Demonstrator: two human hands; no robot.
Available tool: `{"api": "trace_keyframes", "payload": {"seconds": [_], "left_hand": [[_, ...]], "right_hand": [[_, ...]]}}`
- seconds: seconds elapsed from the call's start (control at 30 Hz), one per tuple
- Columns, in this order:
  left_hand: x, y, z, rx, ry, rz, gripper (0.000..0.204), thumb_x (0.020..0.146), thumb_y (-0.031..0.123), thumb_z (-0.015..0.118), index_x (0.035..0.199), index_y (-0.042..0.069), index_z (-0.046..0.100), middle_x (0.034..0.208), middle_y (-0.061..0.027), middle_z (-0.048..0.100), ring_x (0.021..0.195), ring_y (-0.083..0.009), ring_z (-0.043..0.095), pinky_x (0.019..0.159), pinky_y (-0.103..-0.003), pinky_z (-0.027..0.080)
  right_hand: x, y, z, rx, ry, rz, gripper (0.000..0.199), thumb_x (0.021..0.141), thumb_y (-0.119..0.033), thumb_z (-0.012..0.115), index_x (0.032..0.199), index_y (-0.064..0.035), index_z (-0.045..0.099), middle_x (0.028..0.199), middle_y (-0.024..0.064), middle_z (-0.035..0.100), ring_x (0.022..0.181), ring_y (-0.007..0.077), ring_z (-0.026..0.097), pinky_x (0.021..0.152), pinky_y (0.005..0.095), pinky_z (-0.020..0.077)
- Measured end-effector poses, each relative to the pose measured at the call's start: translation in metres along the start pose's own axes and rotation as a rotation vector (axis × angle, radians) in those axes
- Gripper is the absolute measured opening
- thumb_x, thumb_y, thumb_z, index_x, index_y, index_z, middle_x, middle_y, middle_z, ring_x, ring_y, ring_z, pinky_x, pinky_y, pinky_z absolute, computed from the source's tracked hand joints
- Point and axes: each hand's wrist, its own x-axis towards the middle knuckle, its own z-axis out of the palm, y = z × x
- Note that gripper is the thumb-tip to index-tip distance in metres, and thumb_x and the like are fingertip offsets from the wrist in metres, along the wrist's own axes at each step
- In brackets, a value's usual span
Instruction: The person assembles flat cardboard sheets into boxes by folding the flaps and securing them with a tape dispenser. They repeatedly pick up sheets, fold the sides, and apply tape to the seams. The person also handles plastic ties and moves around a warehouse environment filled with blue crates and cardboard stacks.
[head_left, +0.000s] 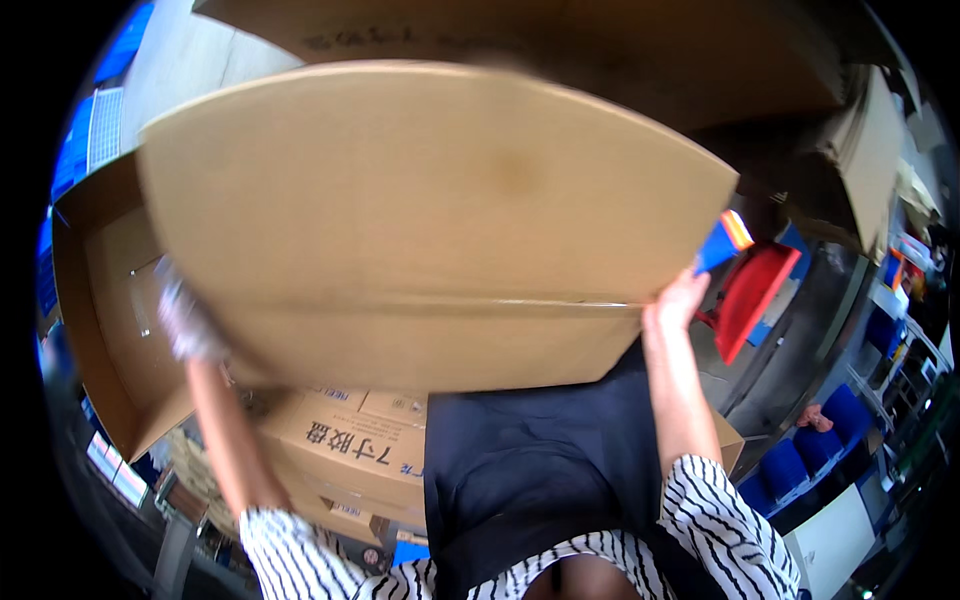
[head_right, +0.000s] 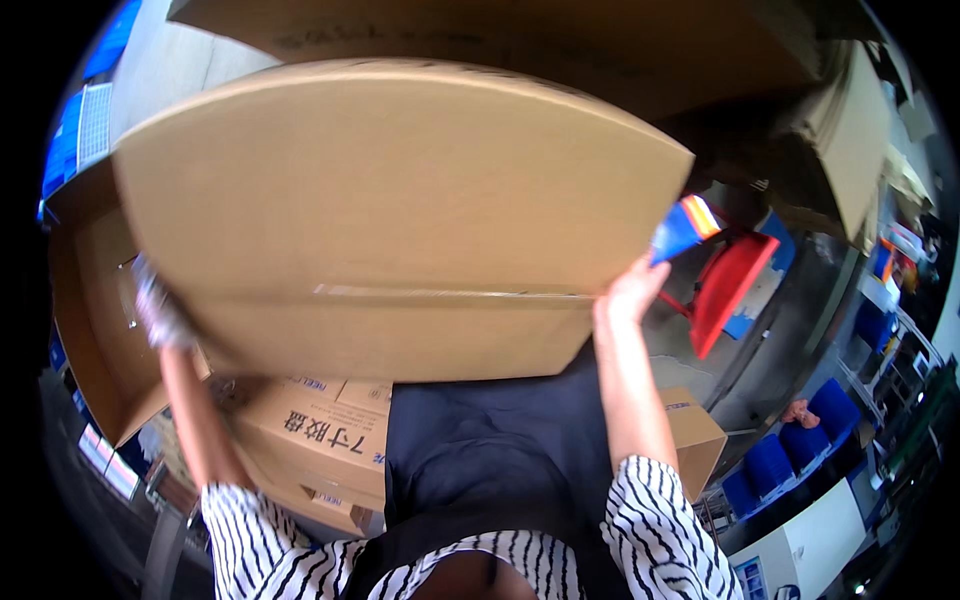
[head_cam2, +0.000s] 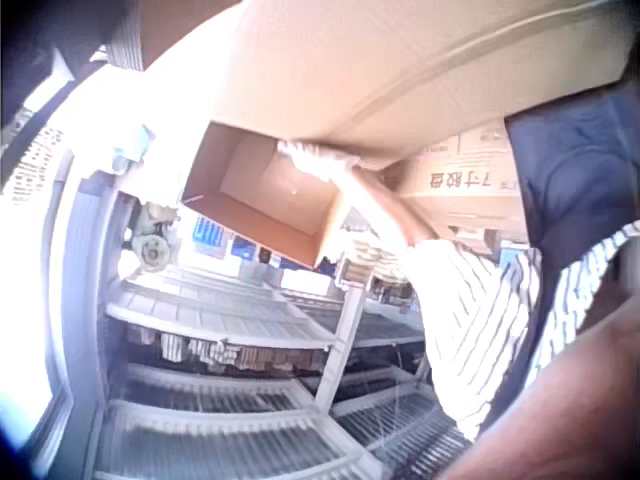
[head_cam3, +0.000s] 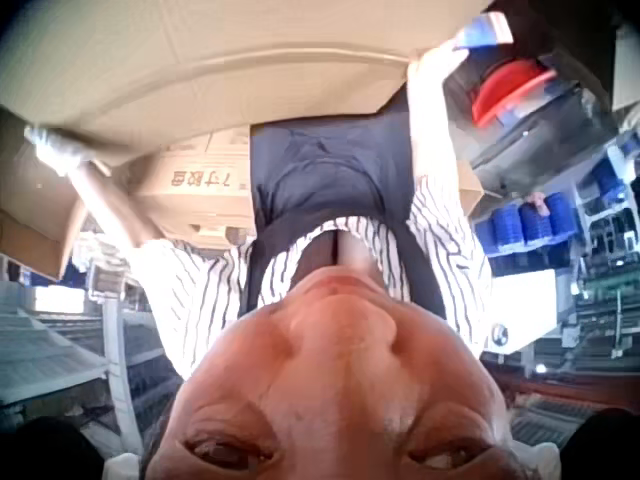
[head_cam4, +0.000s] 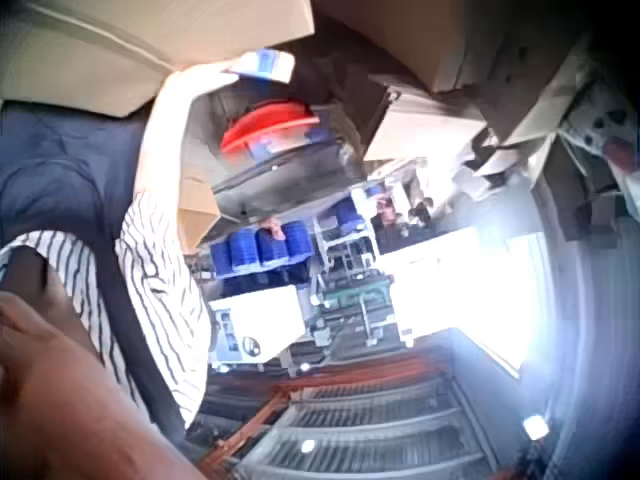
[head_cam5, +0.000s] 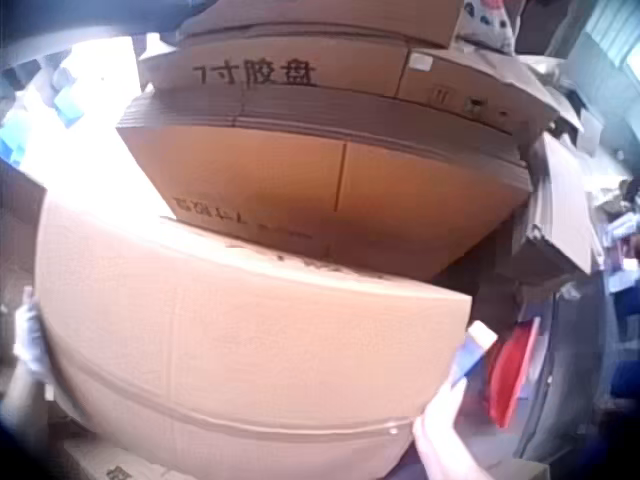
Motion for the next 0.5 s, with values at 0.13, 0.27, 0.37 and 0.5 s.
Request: {"api": "trace_keyframes", "payload": {"seconds": [0.13,0.27,0.37,0.5], "left_hand": [[-0.214,0.187,0.064,0.177,0.010,0.206,0.047,0.100,0.037,0.040,0.117,-0.004,0.054,0.101,-0.0118,0.061,0.091,-0.0203,0.060,0.081,-0.030,0.047],[-0.409,0.242,0.208,0.200,-0.527,0.076,0.047,0.101,0.034,0.036,0.106,-0.008,0.058,0.082,-0.0149,0.065,0.075,-0.0215,0.066,0.066,-0.030,0.053],[-0.476,0.200,0.370,0.536,-1.340,0.145,0.063,0.099,0.045,0.036,0.083,-0.008,0.066,0.063,-0.0169,0.065,0.049,-0.0244,0.063,0.047,-0.031,0.051],[-0.517,0.119,0.559,0.086,-1.728,-0.114,0.062,0.096,0.045,0.038,0.087,-0.008,0.067,0.074,-0.0203,0.067,0.066,-0.0268,0.068,0.065,-0.035,0.055]], "right_hand": [[0.027,-0.006,-0.023,-0.461,-0.197,-0.201,0.022,0.097,-0.024,0.051,0.102,-0.0034,0.045,0.095,0.0117,0.058,0.087,0.0233,0.057,0.080,0.0395,0.0468],[0.088,-0.021,-0.108,-0.597,-0.023,-0.082,0.037,0.090,-0.028,0.059,0.116,-0.0023,0.051,0.108,0.0230,0.061,0.102,0.0361,0.059,0.087,0.0405,0.0445],[0.124,-0.062,-0.217,-0.610,-0.359,0.067,0.038,0.091,-0.026,0.059,0.118,-0.0009,0.050,0.106,0.0188,0.063,0.100,0.0306,0.061,0.087,0.0379,0.0451],[0.124,-0.111,-0.339,-0.358,-0.615,0.308,0.033,0.090,-0.022,0.059,0.114,0.0000,0.054,0.104,0.0082,0.064,0.097,0.0180,0.060,0.087,0.0316,0.0449]]}}
